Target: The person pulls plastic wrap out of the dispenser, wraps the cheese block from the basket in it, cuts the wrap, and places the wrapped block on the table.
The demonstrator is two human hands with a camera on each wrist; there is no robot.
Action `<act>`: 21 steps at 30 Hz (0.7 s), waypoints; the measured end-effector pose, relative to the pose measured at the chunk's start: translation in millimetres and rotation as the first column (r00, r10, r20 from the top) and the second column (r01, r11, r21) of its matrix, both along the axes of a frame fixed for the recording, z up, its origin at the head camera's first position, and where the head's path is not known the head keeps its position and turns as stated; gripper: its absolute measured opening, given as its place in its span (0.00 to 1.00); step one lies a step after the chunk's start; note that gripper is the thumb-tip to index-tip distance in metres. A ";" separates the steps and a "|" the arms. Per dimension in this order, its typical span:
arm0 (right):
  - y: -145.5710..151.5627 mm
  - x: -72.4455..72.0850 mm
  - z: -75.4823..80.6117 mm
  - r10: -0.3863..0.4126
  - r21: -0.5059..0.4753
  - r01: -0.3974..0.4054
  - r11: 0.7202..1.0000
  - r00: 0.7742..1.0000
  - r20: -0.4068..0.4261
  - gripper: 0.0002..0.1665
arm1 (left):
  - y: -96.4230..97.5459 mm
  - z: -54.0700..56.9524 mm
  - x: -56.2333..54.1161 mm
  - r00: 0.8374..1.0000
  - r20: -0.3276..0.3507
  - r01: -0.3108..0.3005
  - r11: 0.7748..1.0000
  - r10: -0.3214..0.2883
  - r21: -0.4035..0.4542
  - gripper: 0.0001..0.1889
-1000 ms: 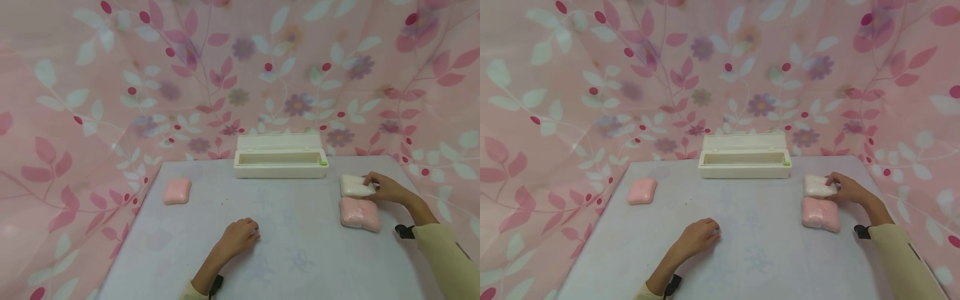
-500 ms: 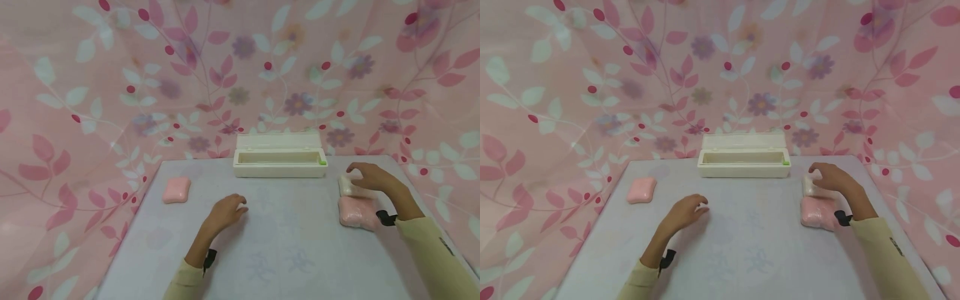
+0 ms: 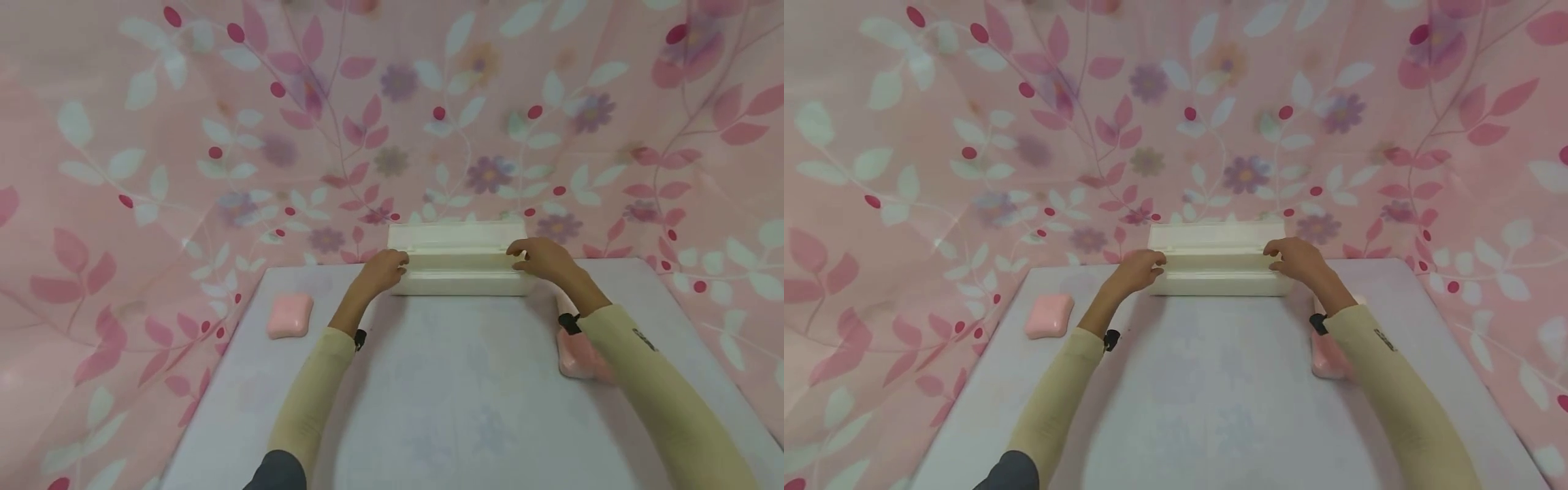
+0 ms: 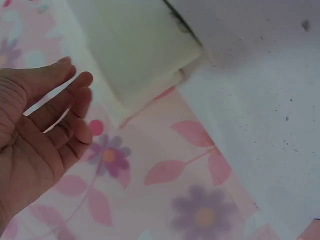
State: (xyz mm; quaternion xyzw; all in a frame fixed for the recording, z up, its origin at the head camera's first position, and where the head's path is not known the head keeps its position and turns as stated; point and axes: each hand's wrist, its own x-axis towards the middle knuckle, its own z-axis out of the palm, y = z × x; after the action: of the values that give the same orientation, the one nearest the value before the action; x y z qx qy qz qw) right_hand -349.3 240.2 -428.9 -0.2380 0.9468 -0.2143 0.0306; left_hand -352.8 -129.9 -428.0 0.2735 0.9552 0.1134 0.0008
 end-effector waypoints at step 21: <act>-15.6 -49.9 -23.0 0.112 0.151 -0.130 0.980 0.986 0.125 0.10 | 23.1 -23.0 -60.4 0.986 0.163 -0.008 0.984 0.037 -0.177 0.10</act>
State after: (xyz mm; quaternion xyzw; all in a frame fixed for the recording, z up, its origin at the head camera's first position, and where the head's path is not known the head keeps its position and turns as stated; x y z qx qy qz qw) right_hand -399.2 224.6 -451.8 -0.2791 0.9413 -0.1494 0.1174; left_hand -413.2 -106.8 -451.0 0.2511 0.9611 0.0508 0.1032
